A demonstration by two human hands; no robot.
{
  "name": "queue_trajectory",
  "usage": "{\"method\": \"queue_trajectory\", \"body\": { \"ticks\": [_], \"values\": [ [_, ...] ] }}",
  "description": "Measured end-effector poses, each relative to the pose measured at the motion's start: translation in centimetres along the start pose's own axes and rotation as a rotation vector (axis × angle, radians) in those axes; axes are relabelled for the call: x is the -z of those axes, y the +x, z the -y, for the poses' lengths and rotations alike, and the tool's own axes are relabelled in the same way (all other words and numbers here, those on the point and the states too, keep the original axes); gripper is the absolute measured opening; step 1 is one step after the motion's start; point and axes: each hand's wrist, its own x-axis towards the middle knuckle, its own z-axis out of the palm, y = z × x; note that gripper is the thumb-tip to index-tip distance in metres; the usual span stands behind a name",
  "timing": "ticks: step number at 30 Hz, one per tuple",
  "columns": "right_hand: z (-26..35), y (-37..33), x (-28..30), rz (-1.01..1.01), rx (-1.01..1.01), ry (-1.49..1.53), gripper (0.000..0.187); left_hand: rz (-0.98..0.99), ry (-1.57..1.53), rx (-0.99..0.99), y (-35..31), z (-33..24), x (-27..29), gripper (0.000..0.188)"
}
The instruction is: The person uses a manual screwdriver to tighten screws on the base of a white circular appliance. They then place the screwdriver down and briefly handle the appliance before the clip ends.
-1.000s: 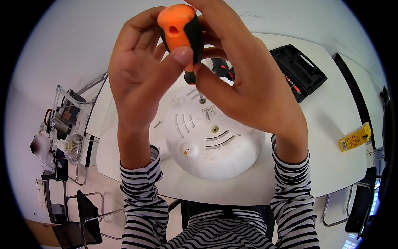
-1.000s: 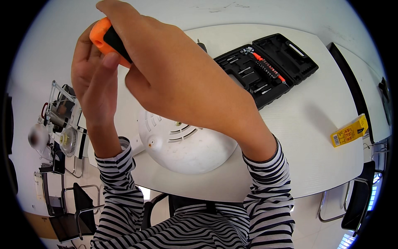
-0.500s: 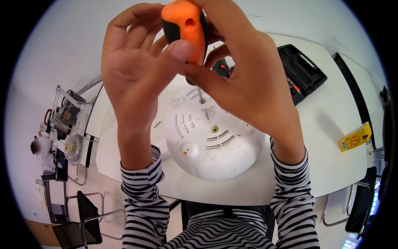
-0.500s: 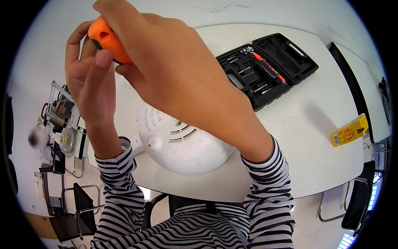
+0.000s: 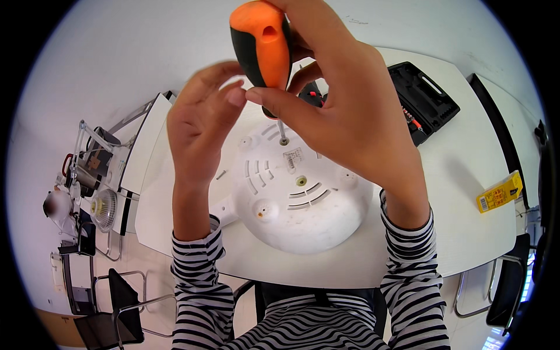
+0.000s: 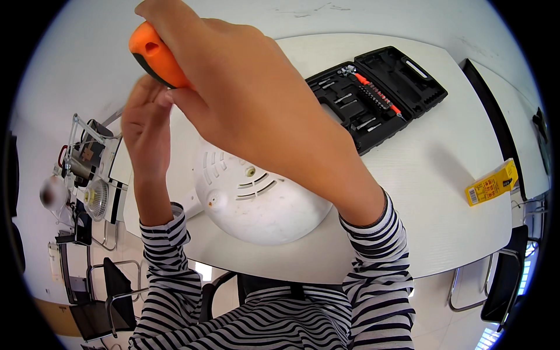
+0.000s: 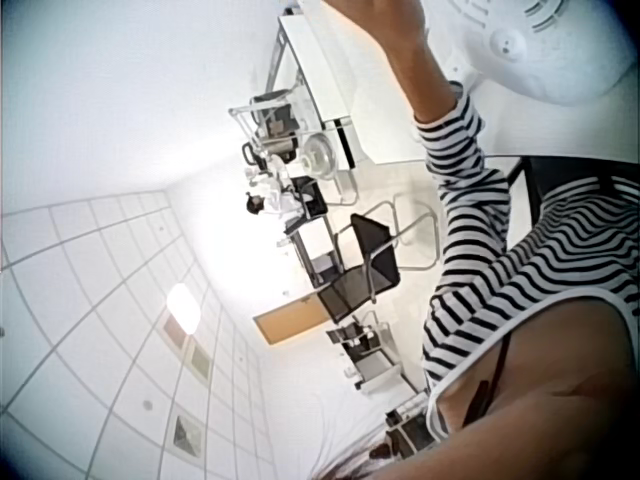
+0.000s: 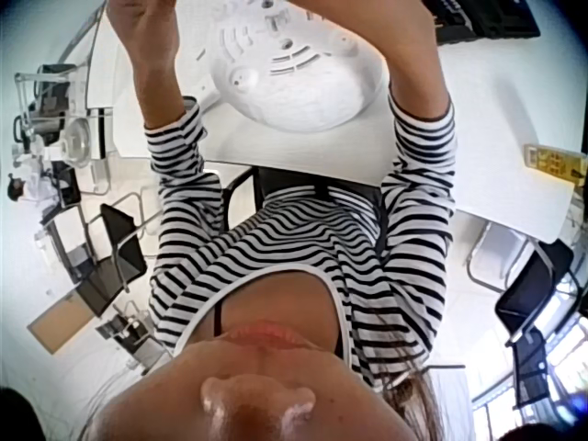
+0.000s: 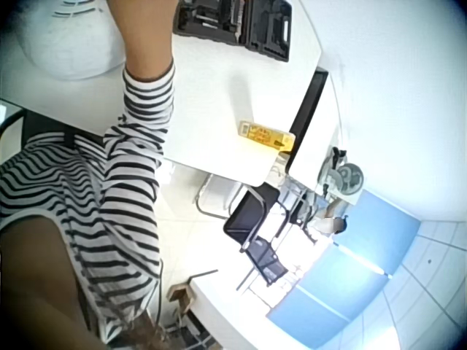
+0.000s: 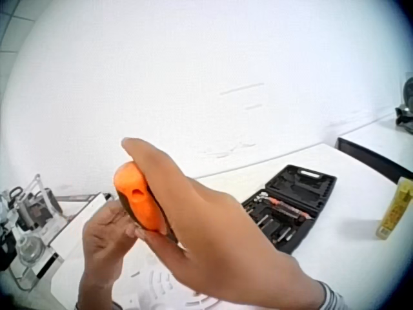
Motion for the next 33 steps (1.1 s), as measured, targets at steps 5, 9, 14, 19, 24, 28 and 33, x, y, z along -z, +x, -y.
{"method": "queue_trajectory", "body": {
  "ticks": [5,9,14,19,24,28,33],
  "values": [
    [-0.1,0.1,0.0,-0.004,0.006,0.003,0.078,0.070,0.125,0.129,-1.1,1.3,1.2,0.020],
    [-0.3,0.0,0.0,-0.008,0.007,0.004,0.078,0.086,0.128,0.147,-1.5,1.7,1.5,0.019],
    [-0.2,0.1,0.0,-0.007,0.008,0.005,0.078,0.095,0.135,0.164,-2.0,2.1,1.7,0.018],
    [-0.3,0.0,0.2,-0.009,0.000,0.002,0.079,0.107,0.143,0.176,-2.0,2.1,1.7,0.018],
    [-0.3,-0.1,0.1,0.005,-0.006,0.013,0.079,0.104,0.144,0.165,-2.2,2.2,1.9,0.018],
    [0.1,-0.3,0.6,0.021,-0.025,0.021,0.079,0.103,0.123,0.161,-2.0,2.2,1.7,0.019],
    [0.6,0.0,0.9,0.040,-0.043,0.047,0.079,0.060,0.218,0.071,-1.4,1.4,1.6,0.026]
  ]
}}
